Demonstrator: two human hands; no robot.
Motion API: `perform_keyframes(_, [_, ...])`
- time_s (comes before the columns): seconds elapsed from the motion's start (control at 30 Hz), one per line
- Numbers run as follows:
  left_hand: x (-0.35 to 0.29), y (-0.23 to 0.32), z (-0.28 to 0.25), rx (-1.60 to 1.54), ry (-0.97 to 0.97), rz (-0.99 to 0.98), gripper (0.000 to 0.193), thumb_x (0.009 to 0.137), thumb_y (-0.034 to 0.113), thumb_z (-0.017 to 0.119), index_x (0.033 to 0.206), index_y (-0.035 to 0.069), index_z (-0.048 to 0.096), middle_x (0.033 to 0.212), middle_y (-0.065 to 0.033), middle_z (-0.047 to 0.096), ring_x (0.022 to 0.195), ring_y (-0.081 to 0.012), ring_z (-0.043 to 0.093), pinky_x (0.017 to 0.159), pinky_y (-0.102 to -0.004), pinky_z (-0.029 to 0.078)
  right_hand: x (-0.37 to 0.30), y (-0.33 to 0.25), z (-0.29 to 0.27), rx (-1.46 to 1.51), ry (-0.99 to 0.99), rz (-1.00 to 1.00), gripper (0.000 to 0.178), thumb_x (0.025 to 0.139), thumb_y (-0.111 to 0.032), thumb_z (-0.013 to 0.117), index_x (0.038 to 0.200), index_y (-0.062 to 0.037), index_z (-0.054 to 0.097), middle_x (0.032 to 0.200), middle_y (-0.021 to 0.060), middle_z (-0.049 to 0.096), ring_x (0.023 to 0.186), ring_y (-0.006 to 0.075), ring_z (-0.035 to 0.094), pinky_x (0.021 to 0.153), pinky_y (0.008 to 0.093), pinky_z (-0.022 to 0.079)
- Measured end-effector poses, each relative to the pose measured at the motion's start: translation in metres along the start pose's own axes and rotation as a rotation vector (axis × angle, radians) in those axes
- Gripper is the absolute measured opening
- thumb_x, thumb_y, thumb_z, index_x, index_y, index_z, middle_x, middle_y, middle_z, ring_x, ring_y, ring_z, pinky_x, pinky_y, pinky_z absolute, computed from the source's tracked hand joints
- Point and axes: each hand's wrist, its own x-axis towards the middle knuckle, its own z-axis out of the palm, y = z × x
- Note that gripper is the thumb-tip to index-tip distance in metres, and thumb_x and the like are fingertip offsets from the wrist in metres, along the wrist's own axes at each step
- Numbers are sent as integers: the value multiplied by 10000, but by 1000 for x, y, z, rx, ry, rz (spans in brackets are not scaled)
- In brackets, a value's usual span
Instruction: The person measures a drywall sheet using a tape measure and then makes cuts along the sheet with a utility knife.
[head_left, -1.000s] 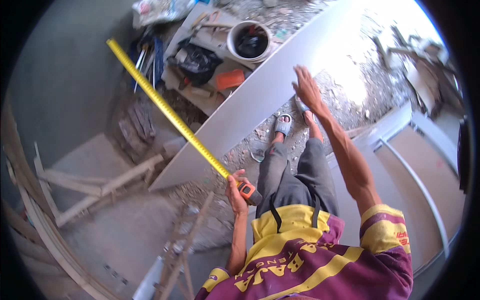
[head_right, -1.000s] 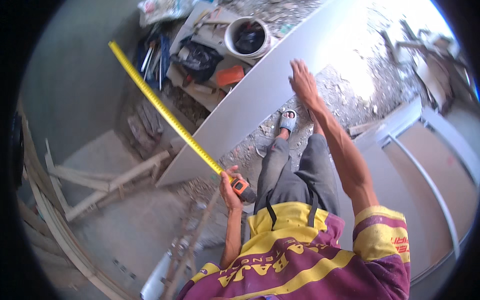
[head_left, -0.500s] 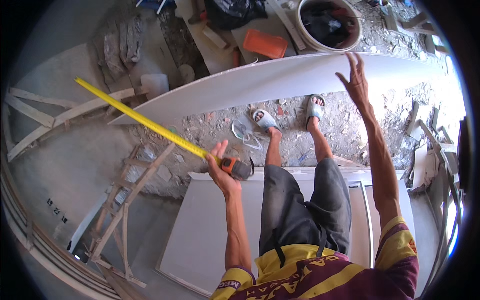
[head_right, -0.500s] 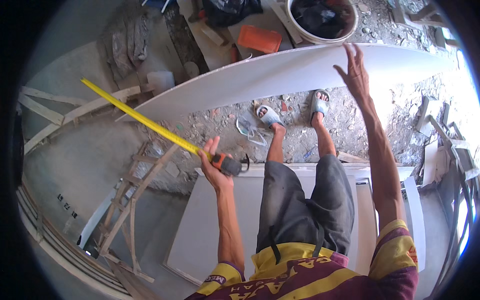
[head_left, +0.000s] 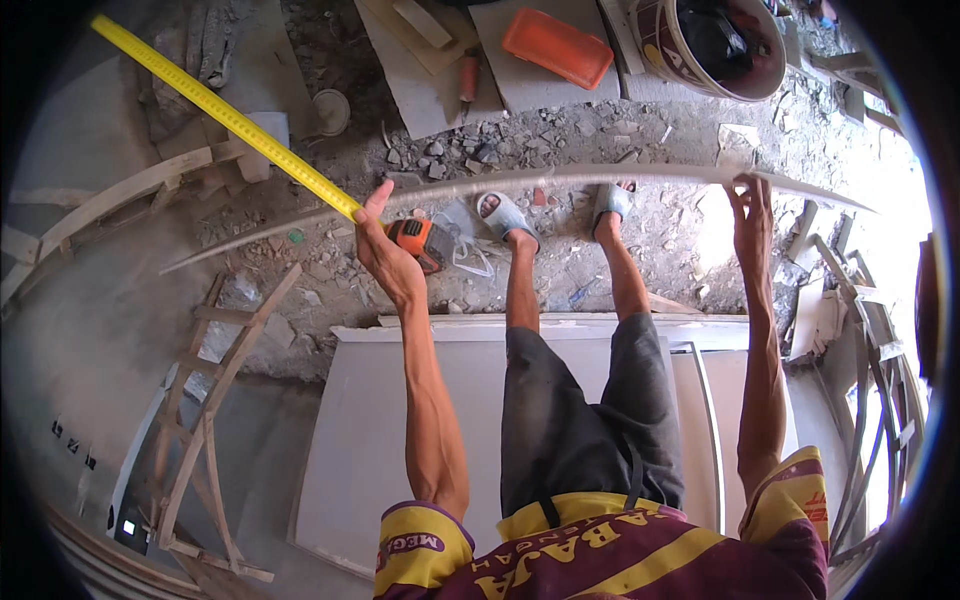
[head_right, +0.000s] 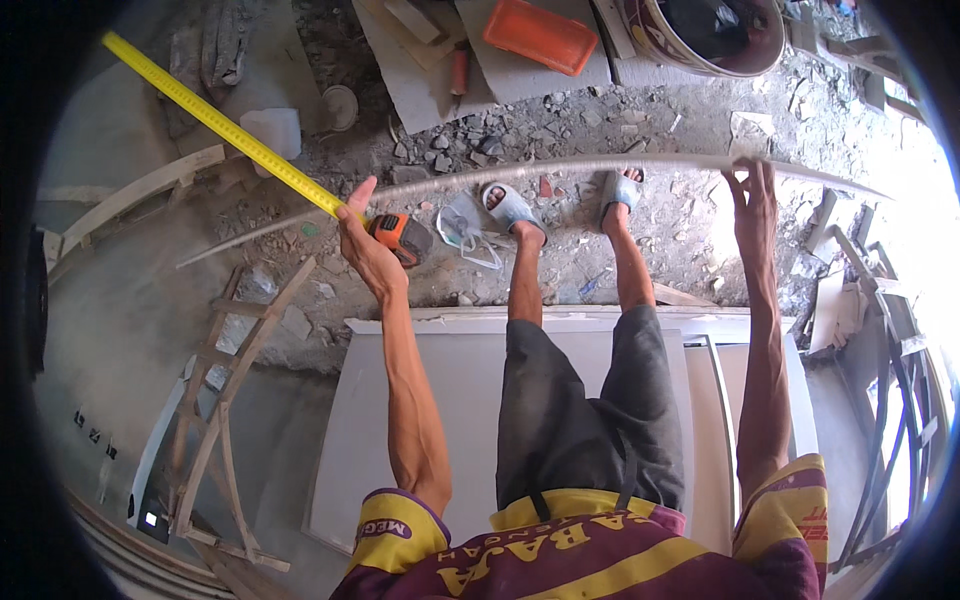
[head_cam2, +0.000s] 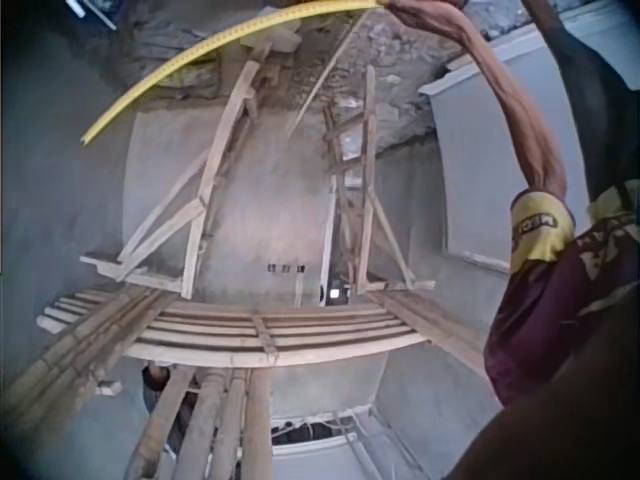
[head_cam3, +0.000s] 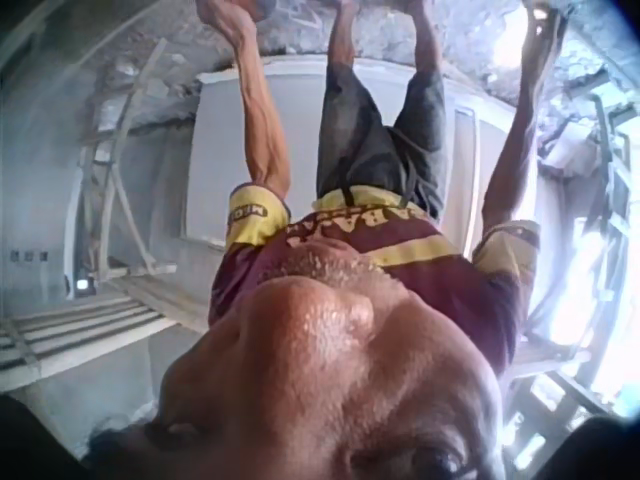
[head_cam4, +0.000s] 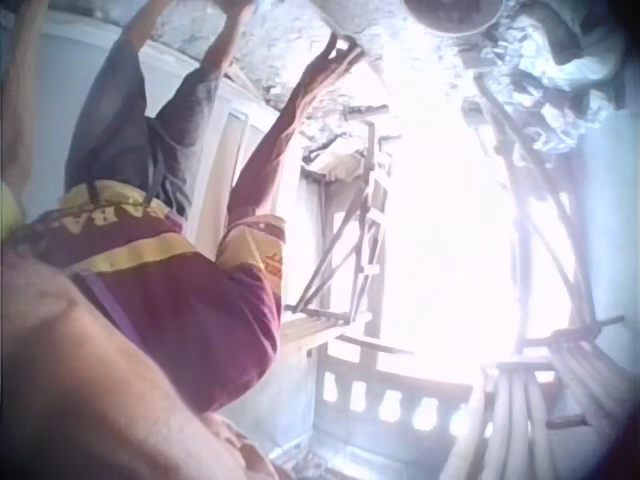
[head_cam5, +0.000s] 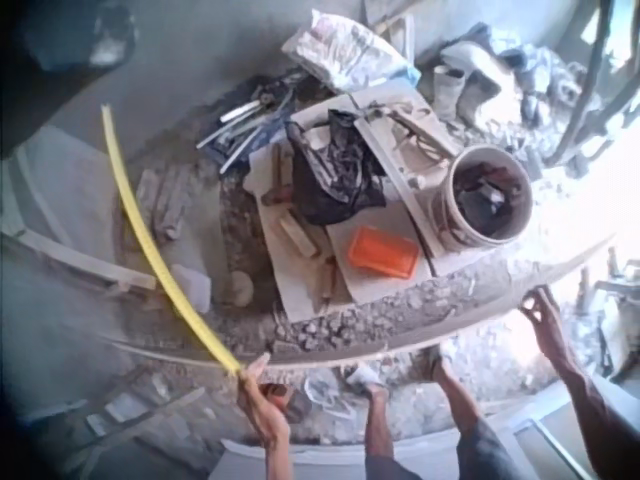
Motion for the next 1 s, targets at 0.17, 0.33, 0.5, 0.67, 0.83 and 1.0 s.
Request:
perform_keyframes(0.17, [-3, -29, -28, 136, -34, 33, 713, 1199, 522, 261, 1354, -3, 718, 1361, -132, 749, 1209, -230, 686, 1056, -348, 508, -41, -17, -15, -27, -68, 8, 325, 1004, -8, 712, 1312, -68, 626, 1224, 106, 651, 975, 291, 651, 838, 429, 556])
perform_keyframes(0.33, [-27, -45, -24, 192, -17, -92, 689, 1197, 536, 283, 1279, -22, 678, 1142, -193, 813, 1102, -284, 777, 989, -388, 552, -68, -31, -30, -69, -142, 112, 285, 983, -19, 723, 1248, -68, 630, 1234, 111, 642, 932, 296, 652, 834, 435, 545])
perform_keyframes(0.5, [-45, -53, -37, 109, 61, -177, 569, 1206, 450, 324, 1217, -2, 670, 1003, -181, 813, 984, -288, 788, 873, -403, 591, -59, -65, -52, -261, -362, 36, 287, 949, -30, 772, 1207, -59, 649, 1253, 128, 681, 1029, 353, 706, 880, 471, 555])
perform_keyframes(0.67, [-41, -57, -39, -5, 105, -253, 597, 1203, 488, 341, 1161, -16, 658, 865, -133, 758, 846, -225, 747, 772, -367, 584, 34, -150, -28, -143, -676, -27, 306, 962, -168, 796, 1224, -38, 707, 1159, 197, 756, 1133, 414, 708, 965, 488, 549])
perform_keyframes(0.83, [-44, -66, -33, -54, 129, -219, 578, 1206, 466, 342, 1159, -15, 660, 889, -122, 752, 847, -233, 753, 768, -373, 582, 202, -293, 110, 74, -66, -357, 631, 968, -335, 796, 1503, -97, 560, 1416, 211, 618, 1268, 446, 638, 1021, 534, 522])
perform_keyframes(1.0, [-48, -66, -19, -89, 120, -266, 597, 1198, 494, 335, 1138, 1, 665, 889, -140, 764, 846, -230, 742, 839, -366, 584, 330, -333, 202, 35, 339, -271, 619, 936, -437, 793, 1423, -95, 621, 1292, 225, 651, 1163, 441, 681, 940, 551, 572])
